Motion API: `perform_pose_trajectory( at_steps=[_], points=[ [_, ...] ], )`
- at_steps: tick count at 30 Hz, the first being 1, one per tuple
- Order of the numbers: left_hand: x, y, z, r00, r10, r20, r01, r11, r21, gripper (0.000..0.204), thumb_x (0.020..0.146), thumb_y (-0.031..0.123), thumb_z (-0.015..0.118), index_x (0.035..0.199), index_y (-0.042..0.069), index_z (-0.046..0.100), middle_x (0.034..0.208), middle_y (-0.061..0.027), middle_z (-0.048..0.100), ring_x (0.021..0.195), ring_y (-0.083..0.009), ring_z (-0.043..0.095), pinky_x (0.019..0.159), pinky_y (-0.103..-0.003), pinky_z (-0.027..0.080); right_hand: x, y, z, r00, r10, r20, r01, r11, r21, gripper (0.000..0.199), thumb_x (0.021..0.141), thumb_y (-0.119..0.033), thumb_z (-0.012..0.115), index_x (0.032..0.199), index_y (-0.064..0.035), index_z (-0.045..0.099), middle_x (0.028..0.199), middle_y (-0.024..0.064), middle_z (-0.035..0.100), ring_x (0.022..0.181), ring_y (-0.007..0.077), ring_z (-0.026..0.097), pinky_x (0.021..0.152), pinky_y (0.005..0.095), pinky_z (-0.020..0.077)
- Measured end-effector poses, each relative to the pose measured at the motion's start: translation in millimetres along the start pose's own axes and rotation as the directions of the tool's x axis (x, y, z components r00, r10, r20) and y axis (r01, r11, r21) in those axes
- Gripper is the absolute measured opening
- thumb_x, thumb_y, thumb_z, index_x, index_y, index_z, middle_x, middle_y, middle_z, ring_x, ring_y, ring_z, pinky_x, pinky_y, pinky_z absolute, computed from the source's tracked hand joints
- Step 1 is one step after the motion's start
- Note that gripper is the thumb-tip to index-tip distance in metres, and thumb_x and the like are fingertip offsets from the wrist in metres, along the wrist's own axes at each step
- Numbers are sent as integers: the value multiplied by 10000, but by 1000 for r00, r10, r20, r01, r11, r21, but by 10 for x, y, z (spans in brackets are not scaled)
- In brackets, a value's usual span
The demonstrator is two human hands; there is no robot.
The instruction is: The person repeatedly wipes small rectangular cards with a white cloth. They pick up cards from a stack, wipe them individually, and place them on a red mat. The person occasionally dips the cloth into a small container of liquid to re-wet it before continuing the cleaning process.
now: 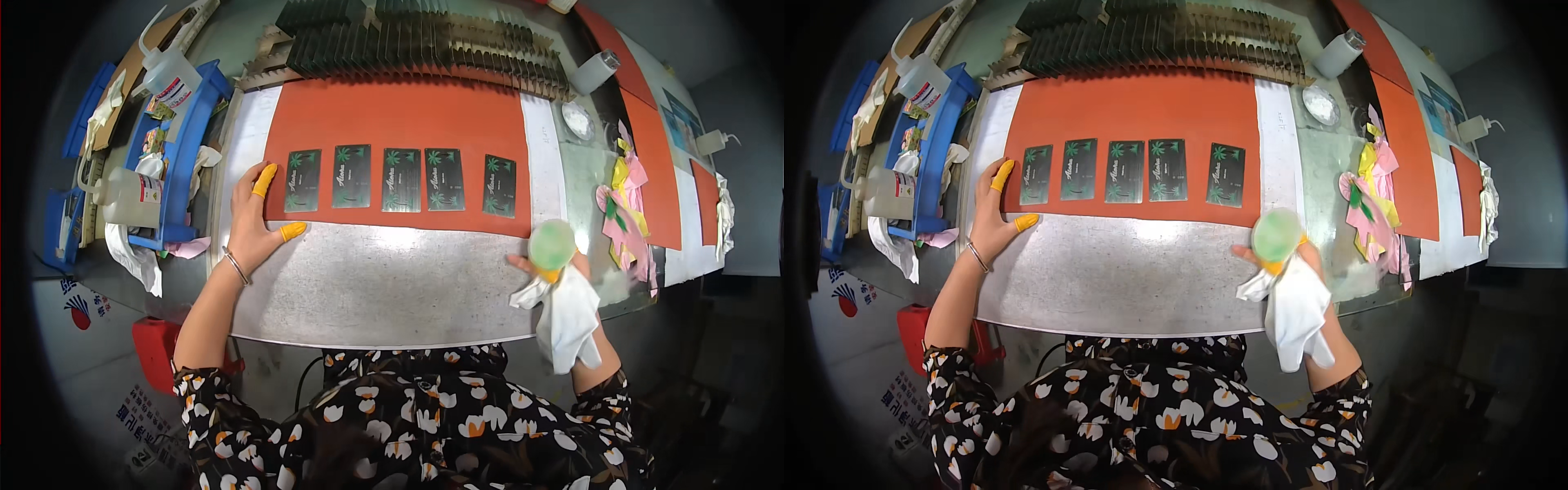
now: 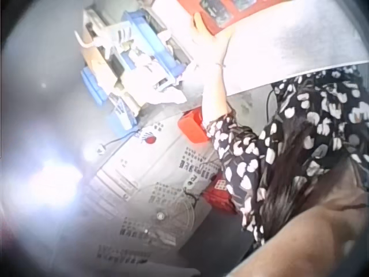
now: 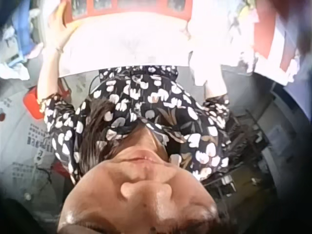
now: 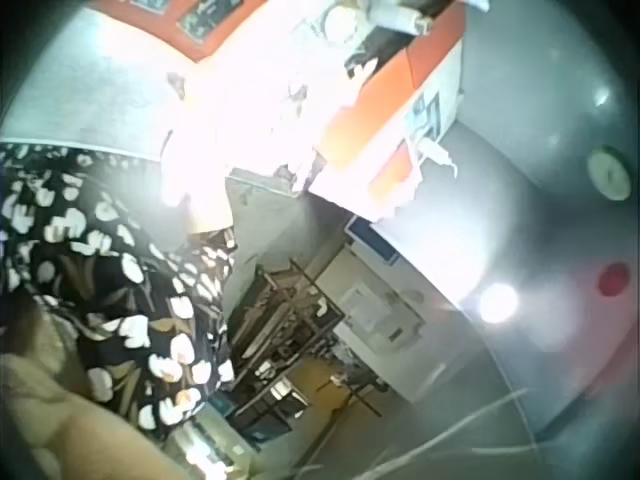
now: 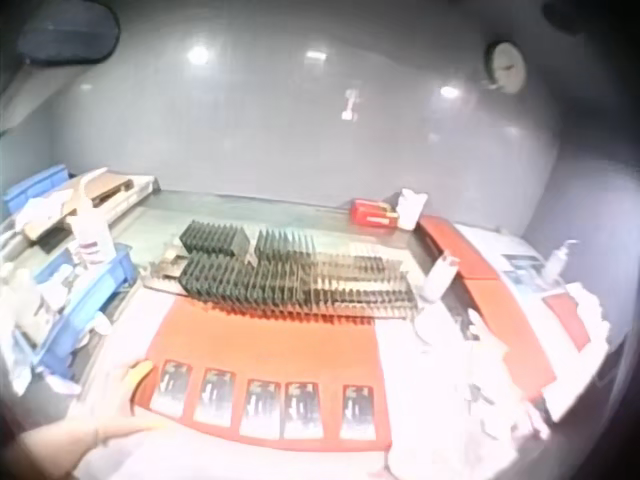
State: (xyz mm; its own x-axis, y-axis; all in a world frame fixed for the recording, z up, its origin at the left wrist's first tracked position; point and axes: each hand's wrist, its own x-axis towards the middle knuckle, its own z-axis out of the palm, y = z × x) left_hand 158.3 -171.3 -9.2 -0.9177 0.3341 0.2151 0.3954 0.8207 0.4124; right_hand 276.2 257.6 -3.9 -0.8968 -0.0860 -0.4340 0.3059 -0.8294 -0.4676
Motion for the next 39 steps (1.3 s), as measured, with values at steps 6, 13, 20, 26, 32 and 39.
perform_pose_trajectory(
  at_steps=[6,13,20,26,32,39],
  points=[
    [121,-14,32,997,-26,-70,29,999,44,933,508,391,801,1256,7,398,1267,-150,414,1131,-322,397,950,-396,353,357,-215,-104,997,-28,75,18,990,141,300,937,-267,372,995,-23,537,872,130,631,879,324,610,944,610,353],
    [443,177,134,992,-30,-121,43,993,106,789,584,213,792,1242,3,411,1229,-177,450,1130,-331,412,959,-409,338,906,-445,51,978,-121,171,124,992,-7,238,926,-277,441,958,-55,520,839,44,567,773,202,594,853,511,479],
    [1152,1655,563,915,351,198,-313,929,-199,859,625,355,763,1298,19,348,1349,-200,323,1252,-337,308,1028,-417,257,358,-465,-85,983,-185,10,185,970,-158,159,909,-222,466,908,-74,524,807,22,548,733,175,587,795,474,503],
    [1870,1909,1167,915,249,318,-268,963,17,1032,524,494,787,1309,-1,336,1225,-199,389,1177,-315,337,982,-399,251,-383,-431,-162,914,-268,-305,242,962,-124,200,896,-294,471,917,-102,524,745,57,555,683,230,603,579,440,534],
    [1765,2074,1136,924,268,274,-298,951,77,837,594,504,700,1245,33,465,1109,-144,471,1035,-264,423,865,-344,335,-561,-174,-353,789,-493,-367,414,868,-276,268,900,-362,452,978,-109,491,762,113,584,657,208,603,421,344,497],
    [958,2238,875,903,403,148,-303,842,-446,716,609,377,722,1179,23,474,1136,-136,475,1039,-286,474,848,-359,415,-443,-85,-375,716,-679,-164,526,678,-513,208,899,-264,524,961,-68,495,775,102,621,601,125,561,532,228,442]
  ],
)
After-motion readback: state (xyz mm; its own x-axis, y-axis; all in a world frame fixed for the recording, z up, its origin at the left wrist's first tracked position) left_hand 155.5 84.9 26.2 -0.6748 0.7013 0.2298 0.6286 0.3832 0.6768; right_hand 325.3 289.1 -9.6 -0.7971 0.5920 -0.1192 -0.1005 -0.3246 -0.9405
